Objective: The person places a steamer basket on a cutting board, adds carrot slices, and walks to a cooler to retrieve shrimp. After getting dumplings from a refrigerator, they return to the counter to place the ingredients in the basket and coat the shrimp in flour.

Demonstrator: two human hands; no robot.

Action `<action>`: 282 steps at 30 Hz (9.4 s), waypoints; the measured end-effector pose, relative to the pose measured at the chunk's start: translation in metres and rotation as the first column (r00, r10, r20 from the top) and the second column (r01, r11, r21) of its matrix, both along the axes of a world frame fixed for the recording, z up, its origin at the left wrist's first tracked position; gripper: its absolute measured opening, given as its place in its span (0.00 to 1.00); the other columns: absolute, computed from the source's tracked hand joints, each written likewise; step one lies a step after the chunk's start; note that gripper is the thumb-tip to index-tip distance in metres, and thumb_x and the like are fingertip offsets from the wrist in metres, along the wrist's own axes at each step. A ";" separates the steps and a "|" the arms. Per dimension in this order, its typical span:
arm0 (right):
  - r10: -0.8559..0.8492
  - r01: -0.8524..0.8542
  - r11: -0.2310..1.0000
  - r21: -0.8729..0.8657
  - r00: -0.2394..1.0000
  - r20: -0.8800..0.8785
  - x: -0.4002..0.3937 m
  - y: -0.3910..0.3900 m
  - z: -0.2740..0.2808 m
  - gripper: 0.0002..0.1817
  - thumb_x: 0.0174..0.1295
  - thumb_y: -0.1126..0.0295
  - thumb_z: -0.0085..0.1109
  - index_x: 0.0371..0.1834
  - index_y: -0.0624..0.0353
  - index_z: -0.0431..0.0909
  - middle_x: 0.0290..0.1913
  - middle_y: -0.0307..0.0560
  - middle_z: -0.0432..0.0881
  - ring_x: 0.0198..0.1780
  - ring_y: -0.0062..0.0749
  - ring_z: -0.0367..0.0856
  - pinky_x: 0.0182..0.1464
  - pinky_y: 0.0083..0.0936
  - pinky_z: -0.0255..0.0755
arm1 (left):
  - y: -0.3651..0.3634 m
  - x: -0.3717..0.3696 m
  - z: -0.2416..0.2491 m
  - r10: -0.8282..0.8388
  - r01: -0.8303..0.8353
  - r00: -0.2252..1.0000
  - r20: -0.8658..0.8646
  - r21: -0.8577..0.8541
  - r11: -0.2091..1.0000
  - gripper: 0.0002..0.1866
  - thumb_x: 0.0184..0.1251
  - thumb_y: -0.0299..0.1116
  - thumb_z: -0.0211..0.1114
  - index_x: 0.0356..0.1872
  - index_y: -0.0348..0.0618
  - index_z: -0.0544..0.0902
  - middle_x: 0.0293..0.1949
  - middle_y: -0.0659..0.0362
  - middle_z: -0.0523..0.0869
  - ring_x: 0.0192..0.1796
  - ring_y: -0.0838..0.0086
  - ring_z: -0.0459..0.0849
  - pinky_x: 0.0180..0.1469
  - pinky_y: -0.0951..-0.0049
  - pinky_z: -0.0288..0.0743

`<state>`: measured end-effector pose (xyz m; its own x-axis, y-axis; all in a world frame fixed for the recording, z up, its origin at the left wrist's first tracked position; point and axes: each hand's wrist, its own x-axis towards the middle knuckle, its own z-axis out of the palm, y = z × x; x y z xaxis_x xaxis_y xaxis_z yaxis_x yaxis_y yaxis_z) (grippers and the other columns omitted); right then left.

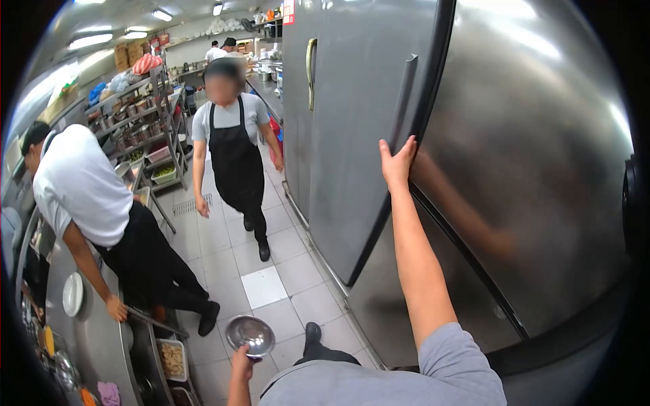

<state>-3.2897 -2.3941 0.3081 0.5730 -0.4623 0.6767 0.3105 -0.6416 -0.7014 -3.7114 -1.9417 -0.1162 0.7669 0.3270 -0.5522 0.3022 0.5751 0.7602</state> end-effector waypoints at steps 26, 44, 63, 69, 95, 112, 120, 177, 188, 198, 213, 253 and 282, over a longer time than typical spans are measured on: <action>0.447 -0.449 0.815 0.366 0.889 0.094 0.123 -0.012 -0.111 0.14 0.73 0.73 0.63 0.59 0.60 0.78 0.43 0.36 0.79 0.46 0.19 0.76 0.53 0.21 0.72 | -0.117 0.502 0.344 0.088 0.132 0.365 0.927 -0.145 0.981 0.21 0.80 0.39 0.59 0.68 0.42 0.76 0.68 0.56 0.81 0.69 0.63 0.77 0.76 0.58 0.65; 0.005 0.027 0.977 -0.210 0.989 0.147 0.374 -0.097 0.298 0.23 0.73 0.58 0.60 0.65 0.60 0.80 0.62 0.53 0.85 0.59 0.37 0.83 0.63 0.32 0.74 | 0.079 0.647 0.334 0.243 -0.106 0.496 0.834 -0.220 0.970 0.21 0.80 0.45 0.58 0.60 0.38 0.81 0.49 0.55 0.89 0.49 0.64 0.89 0.51 0.62 0.86; -0.481 0.004 0.817 -0.576 0.555 -0.679 0.455 -0.202 0.293 0.45 0.61 0.28 0.58 0.62 0.62 0.84 0.62 0.55 0.85 0.62 0.47 0.84 0.64 0.38 0.75 | 0.109 0.701 0.336 0.266 -0.219 0.627 0.732 -0.163 0.962 0.22 0.80 0.46 0.57 0.61 0.38 0.80 0.50 0.54 0.88 0.49 0.63 0.88 0.52 0.61 0.85; -0.381 -0.076 0.828 -0.555 0.649 -0.658 0.449 -0.216 0.285 0.48 0.56 0.28 0.63 0.62 0.64 0.83 0.60 0.56 0.86 0.62 0.44 0.83 0.64 0.34 0.73 | 0.106 0.712 0.334 0.262 -0.221 0.641 0.721 -0.154 0.963 0.22 0.80 0.46 0.57 0.61 0.38 0.80 0.50 0.54 0.88 0.50 0.62 0.88 0.52 0.61 0.85; 0.197 -0.173 0.822 0.543 0.980 0.014 0.436 -0.213 0.307 0.23 0.62 0.48 0.73 0.42 0.57 0.82 0.32 0.43 0.78 0.27 0.27 0.75 0.22 0.27 0.67 | 0.119 0.708 0.320 0.199 -0.144 0.611 0.766 -0.140 0.980 0.23 0.80 0.47 0.56 0.62 0.38 0.78 0.51 0.52 0.87 0.50 0.61 0.88 0.54 0.61 0.85; 0.832 -0.811 -0.537 -0.234 -0.463 -0.304 0.056 0.135 0.204 0.12 0.64 0.66 0.74 0.37 0.64 0.85 0.36 0.61 0.87 0.25 0.42 0.83 0.24 0.34 0.75 | -0.015 0.568 0.329 -0.124 0.396 0.878 0.463 -0.554 0.732 0.07 0.64 0.23 0.59 0.42 0.44 0.79 0.35 0.63 0.82 0.38 0.72 0.82 0.47 0.68 0.79; 0.697 -0.886 0.434 0.163 0.216 -0.684 0.091 0.305 0.009 0.18 0.57 0.60 0.75 0.45 0.58 0.85 0.37 0.46 0.88 0.42 0.41 0.87 0.46 0.34 0.80 | 0.029 0.546 0.244 -0.593 0.635 0.719 0.363 0.004 0.773 0.26 0.67 0.20 0.56 0.68 0.40 0.71 0.57 0.51 0.83 0.56 0.61 0.86 0.52 0.50 0.86; -0.059 -0.001 0.971 -0.238 0.968 -0.245 0.944 0.207 0.055 0.25 0.64 0.70 0.67 0.65 0.62 0.79 0.53 0.50 0.88 0.46 0.34 0.85 0.52 0.29 0.79 | 0.403 1.391 0.222 0.285 -0.141 0.877 0.387 -0.361 0.922 0.20 0.76 0.27 0.55 0.64 0.26 0.74 0.62 0.45 0.81 0.61 0.54 0.83 0.66 0.54 0.81; -0.464 0.039 0.805 -0.592 0.663 -0.587 1.084 0.143 0.083 0.39 0.51 0.64 0.76 0.70 0.57 0.76 0.56 0.53 0.87 0.57 0.45 0.85 0.60 0.35 0.78 | 0.461 1.323 0.217 0.357 -0.343 0.921 0.157 -0.109 0.933 0.25 0.77 0.51 0.61 0.65 0.47 0.80 0.56 0.52 0.88 0.60 0.60 0.85 0.57 0.48 0.84; -0.357 0.217 0.921 -0.322 0.801 -0.481 1.100 0.123 0.057 0.39 0.54 0.58 0.73 0.71 0.58 0.75 0.40 0.50 0.84 0.44 0.42 0.84 0.50 0.32 0.78 | 0.377 1.297 0.090 -0.225 0.228 0.974 0.040 -0.161 0.960 0.31 0.73 0.45 0.69 0.75 0.55 0.71 0.68 0.53 0.78 0.69 0.61 0.76 0.64 0.45 0.78; -0.300 0.102 0.905 -0.414 0.843 -0.447 1.085 0.184 0.072 0.44 0.50 0.51 0.80 0.70 0.56 0.74 0.65 0.60 0.81 0.67 0.52 0.79 0.71 0.40 0.69 | 0.146 1.418 0.197 -0.524 0.608 0.786 0.328 -0.254 0.753 0.32 0.58 0.17 0.53 0.68 0.39 0.71 0.59 0.49 0.80 0.59 0.56 0.84 0.57 0.51 0.83; -0.330 0.165 0.856 -0.490 0.904 -0.273 1.006 0.190 0.059 0.21 0.68 0.70 0.60 0.64 0.60 0.80 0.64 0.59 0.81 0.66 0.56 0.77 0.68 0.43 0.71 | 0.073 1.447 0.245 -0.705 0.784 0.610 0.362 -0.145 0.604 0.38 0.58 0.20 0.50 0.75 0.44 0.58 0.67 0.42 0.74 0.60 0.41 0.84 0.49 0.37 0.89; -0.623 -0.029 0.512 -0.858 0.675 -0.395 1.083 0.099 0.095 0.28 0.55 0.62 0.69 0.63 0.45 0.82 0.61 0.51 0.84 0.62 0.53 0.81 0.65 0.42 0.76 | 0.083 1.466 0.212 -0.729 0.810 0.582 0.360 -0.183 0.557 0.40 0.55 0.18 0.50 0.76 0.47 0.60 0.64 0.43 0.76 0.53 0.44 0.87 0.39 0.46 0.93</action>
<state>-2.2068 -2.2949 0.4031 0.8990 -0.1946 0.3923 -0.2892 -0.9365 0.1982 -2.2453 -1.8583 0.0957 0.7486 -0.5967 -0.2890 0.5909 0.4028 0.6989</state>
